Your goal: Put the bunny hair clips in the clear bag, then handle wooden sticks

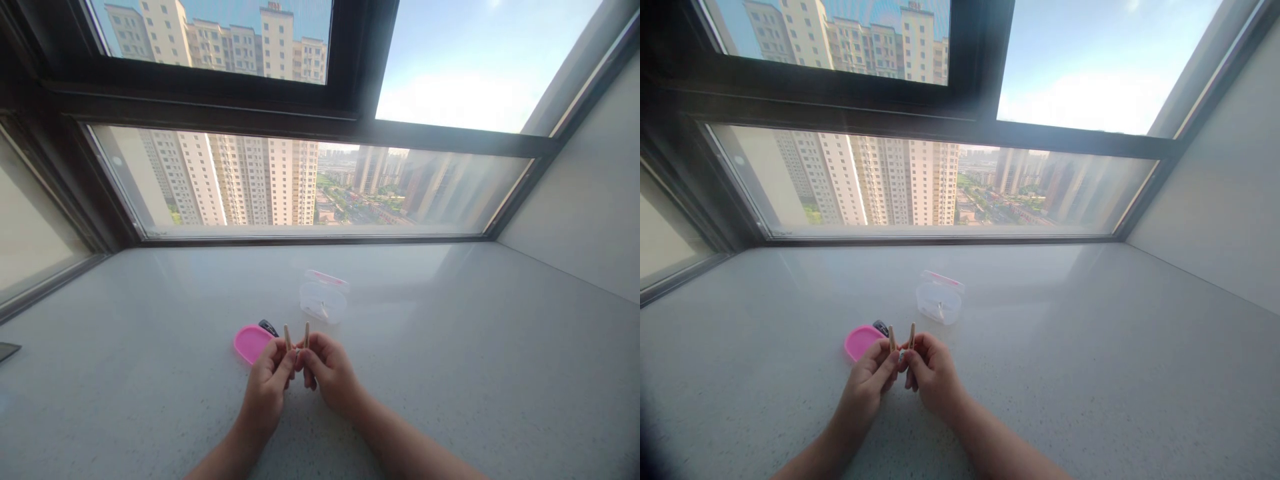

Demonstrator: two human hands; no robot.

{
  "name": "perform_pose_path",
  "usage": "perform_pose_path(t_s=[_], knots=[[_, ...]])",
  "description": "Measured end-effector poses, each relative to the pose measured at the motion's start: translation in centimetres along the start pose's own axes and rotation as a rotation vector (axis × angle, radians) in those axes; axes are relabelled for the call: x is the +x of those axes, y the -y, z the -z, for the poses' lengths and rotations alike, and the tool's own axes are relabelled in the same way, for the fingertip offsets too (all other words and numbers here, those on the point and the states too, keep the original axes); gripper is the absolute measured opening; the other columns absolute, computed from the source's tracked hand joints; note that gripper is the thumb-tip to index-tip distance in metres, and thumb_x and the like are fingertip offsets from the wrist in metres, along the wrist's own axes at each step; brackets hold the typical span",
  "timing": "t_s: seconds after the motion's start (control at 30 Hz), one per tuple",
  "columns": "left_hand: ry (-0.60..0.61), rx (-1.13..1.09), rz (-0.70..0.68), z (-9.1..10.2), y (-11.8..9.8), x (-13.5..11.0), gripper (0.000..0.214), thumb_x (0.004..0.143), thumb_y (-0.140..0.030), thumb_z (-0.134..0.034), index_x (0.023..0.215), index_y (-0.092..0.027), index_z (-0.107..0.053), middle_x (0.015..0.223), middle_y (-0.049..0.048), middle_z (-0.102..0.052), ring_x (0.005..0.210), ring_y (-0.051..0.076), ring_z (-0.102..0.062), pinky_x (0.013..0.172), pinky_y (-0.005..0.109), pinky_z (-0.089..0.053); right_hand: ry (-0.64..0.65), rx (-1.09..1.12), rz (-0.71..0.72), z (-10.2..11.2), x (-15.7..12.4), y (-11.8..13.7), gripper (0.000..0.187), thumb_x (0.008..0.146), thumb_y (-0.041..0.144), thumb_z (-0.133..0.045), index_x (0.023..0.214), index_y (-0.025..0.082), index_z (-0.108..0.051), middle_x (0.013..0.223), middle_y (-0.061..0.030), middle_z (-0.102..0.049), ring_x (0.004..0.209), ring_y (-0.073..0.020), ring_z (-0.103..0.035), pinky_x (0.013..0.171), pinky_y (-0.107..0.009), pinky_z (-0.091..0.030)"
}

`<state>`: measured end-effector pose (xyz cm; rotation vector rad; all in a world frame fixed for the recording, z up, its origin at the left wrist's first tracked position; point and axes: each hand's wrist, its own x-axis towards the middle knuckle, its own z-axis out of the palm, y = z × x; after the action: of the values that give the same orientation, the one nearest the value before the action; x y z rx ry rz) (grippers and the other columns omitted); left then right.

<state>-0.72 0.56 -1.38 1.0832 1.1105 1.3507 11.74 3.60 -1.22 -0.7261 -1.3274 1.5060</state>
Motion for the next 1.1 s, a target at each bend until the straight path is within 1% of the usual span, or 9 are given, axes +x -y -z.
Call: perform_pose_path(t_s=[0.2,0.4,0.53,0.73,0.9,1.0,1.1], knots=[[0.006,-0.009,-0.013,0.0,0.3,0.1,0.019,0.083,-0.036,-0.057,0.086,-0.017,-0.055,0.065,-0.0026,-0.052,0.053,0.008,-0.043,0.048,0.018,-0.033,0.015,0.012,0.001,-0.1,0.0,0.0,0.021,0.082,0.035,-0.059,0.084,0.014,-0.056,0.059,0.004,-0.055,0.036,-0.0034,-0.041,0.034,-0.015,-0.029],[0.023,-0.029,-0.018,0.0,0.3,0.2,0.018,0.083,-0.034,-0.057,0.09,-0.018,-0.054,0.073,-0.0006,-0.056,0.063,0.012,-0.051,0.057,0.022,-0.039,0.014,0.02,-0.001,-0.1,0.1,0.0,0.025,0.08,0.038,-0.06,0.085,0.014,-0.055,0.057,0.0044,-0.055,0.035,-0.0031,-0.039,0.033,-0.015,-0.027],[0.036,-0.021,-0.017,0.0,0.1,0.2,0.021,0.082,-0.035,-0.057,0.093,-0.017,-0.054,0.072,-0.0001,-0.056,0.06,0.012,-0.05,0.054,0.022,-0.038,0.02,0.005,-0.011,-0.1,0.2,0.0,0.028,0.08,0.041,-0.06,0.086,0.014,-0.055,0.057,0.0045,-0.055,0.034,-0.0032,-0.039,0.031,-0.015,-0.026],[0.05,-0.019,-0.027,-0.2,-0.3,-0.1,0.019,0.082,-0.033,-0.058,0.091,-0.016,-0.055,0.074,0.0001,-0.058,0.062,0.012,-0.05,0.055,0.022,-0.039,0.014,0.008,-0.015,-0.2,0.1,0.1,0.029,0.079,0.043,-0.061,0.084,0.015,-0.054,0.057,0.0049,-0.054,0.034,-0.0035,-0.039,0.032,-0.015,-0.027],[0.101,-0.078,-0.029,-0.6,-1.0,-0.3,0.02,0.082,-0.033,-0.058,0.091,-0.016,-0.057,0.075,0.0018,-0.06,0.066,0.016,-0.055,0.061,0.026,-0.044,0.02,0.023,-0.011,-0.1,0.2,0.1,0.029,0.079,0.043,-0.061,0.084,0.016,-0.053,0.057,0.0051,-0.053,0.034,-0.0034,-0.038,0.032,-0.016,-0.027],[0.126,-0.086,-0.036,-0.7,-1.2,-0.2,0.022,0.082,-0.033,-0.057,0.095,-0.015,-0.058,0.079,0.0036,-0.062,0.064,0.016,-0.056,0.062,0.028,-0.046,0.024,0.026,-0.008,-0.1,0.3,0.0,0.029,0.079,0.043,-0.06,0.083,0.016,-0.053,0.057,0.0053,-0.053,0.034,-0.0029,-0.037,0.032,-0.015,-0.026],[0.123,-0.068,-0.045,-0.7,-1.3,-0.2,0.024,0.082,-0.032,-0.058,0.098,-0.014,-0.059,0.084,0.0061,-0.064,0.069,0.017,-0.057,0.064,0.029,-0.046,0.021,0.028,-0.006,-0.3,0.3,0.1,0.029,0.079,0.043,-0.06,0.082,0.015,-0.053,0.057,0.0055,-0.052,0.033,-0.0026,-0.036,0.032,-0.015,-0.025]])
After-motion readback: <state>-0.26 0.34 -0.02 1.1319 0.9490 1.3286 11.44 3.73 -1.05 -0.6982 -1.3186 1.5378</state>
